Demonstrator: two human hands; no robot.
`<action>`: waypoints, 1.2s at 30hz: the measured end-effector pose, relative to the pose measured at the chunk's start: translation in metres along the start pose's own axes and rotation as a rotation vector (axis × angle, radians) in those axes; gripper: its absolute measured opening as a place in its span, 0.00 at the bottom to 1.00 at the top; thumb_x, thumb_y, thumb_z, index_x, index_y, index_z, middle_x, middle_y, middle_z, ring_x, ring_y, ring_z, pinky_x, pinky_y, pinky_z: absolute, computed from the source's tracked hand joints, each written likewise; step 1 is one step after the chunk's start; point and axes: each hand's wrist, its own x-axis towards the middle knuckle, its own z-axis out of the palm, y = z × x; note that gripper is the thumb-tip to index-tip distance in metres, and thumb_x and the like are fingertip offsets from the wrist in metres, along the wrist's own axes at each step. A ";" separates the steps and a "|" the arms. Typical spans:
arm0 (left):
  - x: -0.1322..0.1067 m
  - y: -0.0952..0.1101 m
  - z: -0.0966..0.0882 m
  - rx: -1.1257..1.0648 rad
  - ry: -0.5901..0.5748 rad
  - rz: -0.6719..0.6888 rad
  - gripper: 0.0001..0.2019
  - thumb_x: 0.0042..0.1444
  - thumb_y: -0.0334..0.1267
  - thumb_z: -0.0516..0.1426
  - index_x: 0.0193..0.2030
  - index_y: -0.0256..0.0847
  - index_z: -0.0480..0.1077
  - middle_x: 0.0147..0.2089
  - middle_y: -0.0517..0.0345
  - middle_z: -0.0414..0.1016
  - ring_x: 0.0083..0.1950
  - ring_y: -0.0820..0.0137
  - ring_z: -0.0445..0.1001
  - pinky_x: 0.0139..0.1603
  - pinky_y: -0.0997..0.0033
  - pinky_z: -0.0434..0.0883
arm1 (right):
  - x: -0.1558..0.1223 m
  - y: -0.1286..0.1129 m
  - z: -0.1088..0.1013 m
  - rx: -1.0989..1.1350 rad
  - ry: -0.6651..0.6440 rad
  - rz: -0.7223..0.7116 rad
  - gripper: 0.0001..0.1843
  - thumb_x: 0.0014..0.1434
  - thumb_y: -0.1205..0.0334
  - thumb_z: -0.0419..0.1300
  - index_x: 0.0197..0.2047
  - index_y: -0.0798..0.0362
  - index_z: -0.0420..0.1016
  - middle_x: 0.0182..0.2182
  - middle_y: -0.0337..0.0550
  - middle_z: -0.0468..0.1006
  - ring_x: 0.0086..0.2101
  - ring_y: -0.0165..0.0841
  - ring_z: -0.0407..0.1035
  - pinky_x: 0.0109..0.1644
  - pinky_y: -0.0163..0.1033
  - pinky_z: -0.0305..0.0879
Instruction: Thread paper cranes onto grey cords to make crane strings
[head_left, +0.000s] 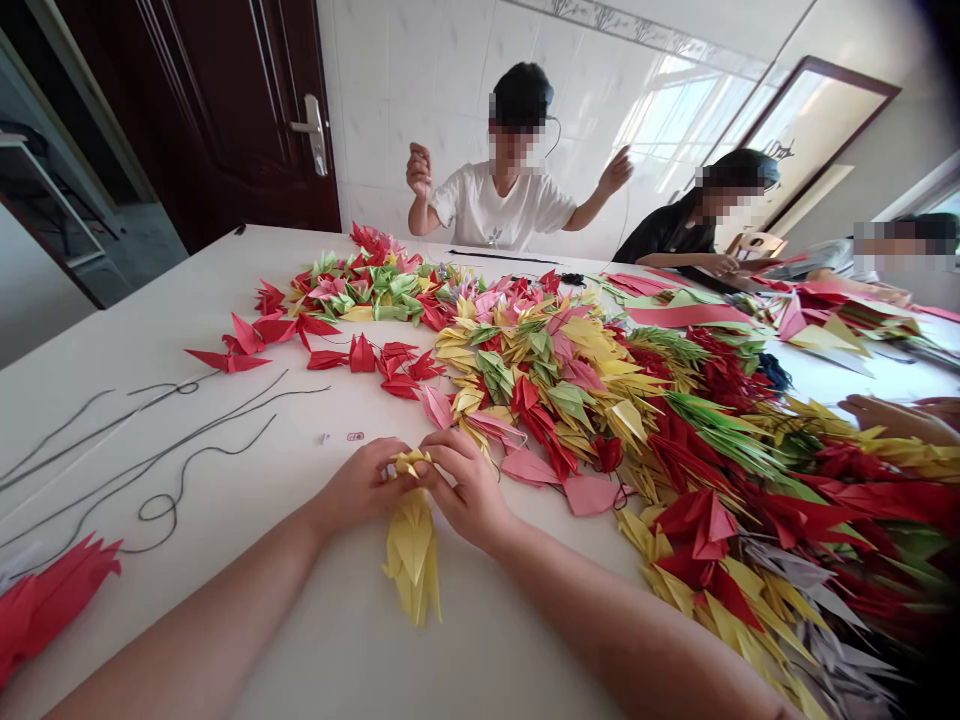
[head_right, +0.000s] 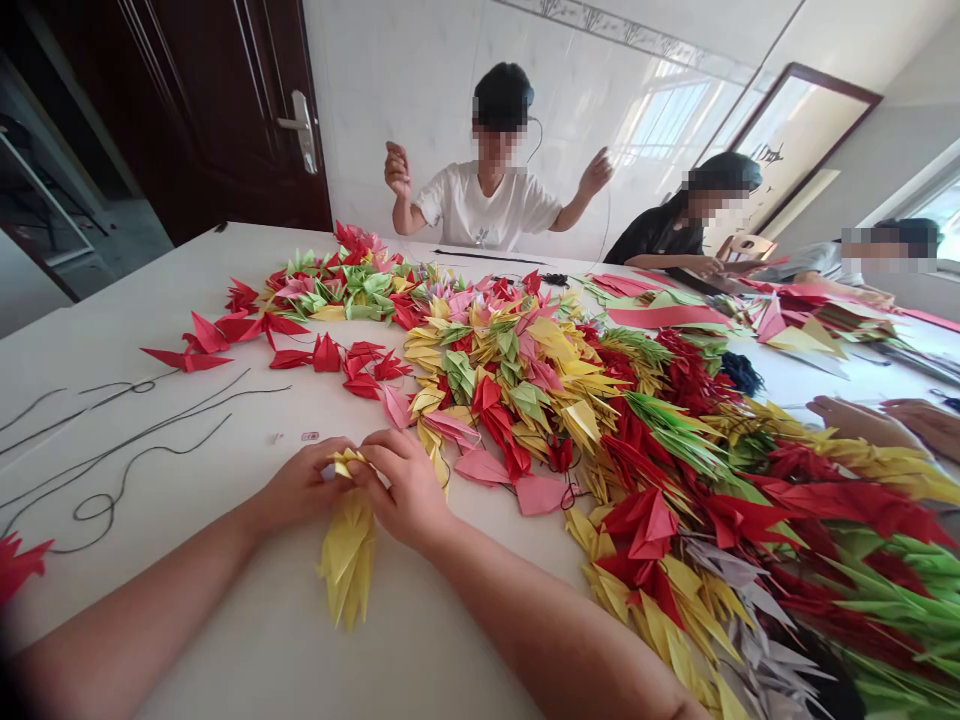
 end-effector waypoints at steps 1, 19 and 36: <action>-0.001 0.001 0.000 -0.027 0.026 -0.059 0.15 0.51 0.51 0.53 0.25 0.40 0.64 0.25 0.61 0.67 0.29 0.70 0.67 0.31 0.71 0.65 | 0.004 -0.002 -0.006 -0.012 0.020 -0.044 0.09 0.58 0.59 0.50 0.32 0.51 0.69 0.34 0.45 0.72 0.38 0.33 0.66 0.43 0.39 0.61; 0.009 -0.009 -0.024 -0.764 0.749 -0.411 0.15 0.45 0.49 0.56 0.23 0.40 0.58 0.12 0.67 0.60 0.11 0.82 0.51 0.10 0.83 0.46 | 0.022 -0.005 -0.063 -0.457 -0.889 0.118 0.22 0.45 0.53 0.63 0.45 0.48 0.71 0.49 0.45 0.66 0.35 0.33 0.68 0.36 0.37 0.61; 0.009 -0.007 -0.025 -0.839 0.811 -0.427 0.16 0.44 0.48 0.58 0.22 0.42 0.56 0.13 0.72 0.50 0.12 0.81 0.49 0.13 0.79 0.52 | 0.038 -0.020 -0.136 -0.018 -0.671 0.130 0.08 0.54 0.61 0.56 0.26 0.55 0.66 0.36 0.45 0.71 0.34 0.29 0.65 0.40 0.36 0.61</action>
